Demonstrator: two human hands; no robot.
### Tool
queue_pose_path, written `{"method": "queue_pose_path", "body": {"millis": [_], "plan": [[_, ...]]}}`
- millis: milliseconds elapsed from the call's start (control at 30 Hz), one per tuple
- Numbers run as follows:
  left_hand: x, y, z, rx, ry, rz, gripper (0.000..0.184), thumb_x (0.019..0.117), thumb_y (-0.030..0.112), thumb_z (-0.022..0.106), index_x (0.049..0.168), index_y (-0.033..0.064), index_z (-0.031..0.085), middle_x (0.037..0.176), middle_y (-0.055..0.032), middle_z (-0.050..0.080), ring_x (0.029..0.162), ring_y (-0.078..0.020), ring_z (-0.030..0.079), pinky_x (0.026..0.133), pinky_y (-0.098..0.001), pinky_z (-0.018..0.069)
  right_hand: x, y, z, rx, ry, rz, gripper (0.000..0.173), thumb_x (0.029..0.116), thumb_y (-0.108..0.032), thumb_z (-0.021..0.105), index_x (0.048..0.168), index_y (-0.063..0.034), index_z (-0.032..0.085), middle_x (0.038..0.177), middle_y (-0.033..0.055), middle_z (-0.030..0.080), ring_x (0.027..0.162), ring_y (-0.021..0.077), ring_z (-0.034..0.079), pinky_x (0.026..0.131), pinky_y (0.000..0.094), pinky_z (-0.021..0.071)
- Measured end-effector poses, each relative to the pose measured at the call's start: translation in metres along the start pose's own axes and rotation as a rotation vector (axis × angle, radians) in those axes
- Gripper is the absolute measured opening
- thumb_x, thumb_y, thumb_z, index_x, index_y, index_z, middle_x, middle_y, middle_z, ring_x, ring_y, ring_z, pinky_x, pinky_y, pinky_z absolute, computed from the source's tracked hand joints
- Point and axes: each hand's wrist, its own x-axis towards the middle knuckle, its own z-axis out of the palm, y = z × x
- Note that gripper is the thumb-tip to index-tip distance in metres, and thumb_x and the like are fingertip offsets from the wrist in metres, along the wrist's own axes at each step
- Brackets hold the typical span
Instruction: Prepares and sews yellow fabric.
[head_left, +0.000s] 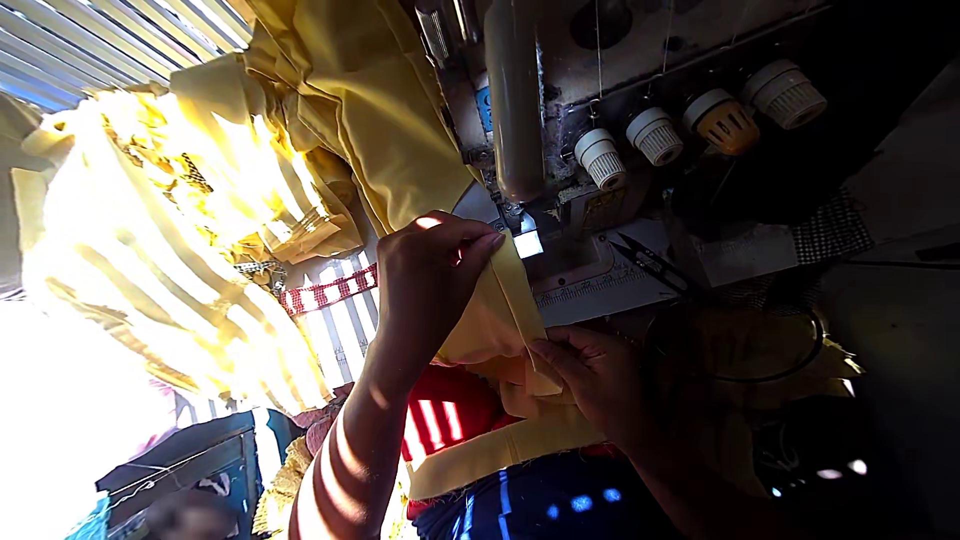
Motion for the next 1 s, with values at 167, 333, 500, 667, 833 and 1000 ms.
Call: {"method": "queue_pose_path", "body": {"millis": [167,333,500,667,833,1000], "plan": [[-0.001,0.006,0.004,-0.004,0.059,-0.06,0.009,0.0902,0.018,0.079,0.094,0.012,0.074,0.088,0.0028,0.067,0.071,0.001,0.06,0.06,-0.0139,0.049,0.002,0.007,-0.001,-0.059,0.027,-0.09,0.014,0.0967,-0.015,0.07,0.098,-0.0022,0.077,0.087,0.0006,0.074,0.075,0.0007,0.068,0.068,0.0141,0.0579],[-0.032,0.018,0.021,0.24,0.146,0.055,0.017,0.0961,0.022,0.073,0.106,0.0098,0.08,0.101,-0.0068,0.07,0.094,-0.0153,0.065,0.078,-0.0279,0.0535,-0.005,0.01,-0.011,-0.113,0.0,-0.219,0.015,0.0954,-0.021,0.073,0.09,-0.0073,0.076,0.113,0.0066,0.068,0.105,0.0065,0.065,0.085,0.0172,0.0571],[-0.044,0.017,0.035,0.217,0.15,0.052,0.027,0.0978,0.024,0.07,0.12,0.0096,0.077,0.123,-0.0094,0.068,0.111,-0.0213,0.061,0.091,-0.0336,0.0493,-0.002,0.004,-0.018,0.123,-0.134,-0.145,0.012,0.0991,-0.016,0.068,0.096,-0.0044,0.07,0.102,0.0036,0.074,0.096,0.0074,0.071,0.084,0.0224,0.0603],[-0.023,0.016,0.033,0.197,0.103,0.005,0.03,0.1017,0.026,0.063,0.123,0.0092,0.076,0.135,-0.0109,0.064,0.118,-0.0226,0.06,0.098,-0.0365,0.047,0.007,-0.005,-0.01,0.113,-0.059,-0.134,0.011,0.0993,-0.009,0.066,0.104,0.0009,0.068,0.093,0.0017,0.074,0.084,0.0045,0.071,0.077,0.0205,0.0614],[-0.02,0.015,0.027,0.199,0.004,0.012,0.034,0.1037,0.027,0.059,0.129,0.0087,0.072,0.141,-0.0103,0.059,0.123,-0.0235,0.056,0.101,-0.0373,0.0454,0.003,-0.006,-0.012,0.069,-0.029,-0.153,0.013,0.0988,-0.008,0.066,0.107,0.0022,0.07,0.095,0.0022,0.075,0.085,0.0047,0.072,0.077,0.0203,0.0622],[0.0,-0.005,0.017,0.165,-0.054,0.104,0.035,0.1055,0.023,0.053,0.129,0.0042,0.071,0.144,-0.0127,0.059,0.134,-0.0289,0.053,0.111,-0.0425,0.0416,0.021,-0.011,-0.008,0.026,0.005,-0.154,0.012,0.0984,-0.007,0.065,0.105,0.0025,0.069,0.09,0.0011,0.075,0.08,0.0033,0.071,0.074,0.0195,0.0617]]}}
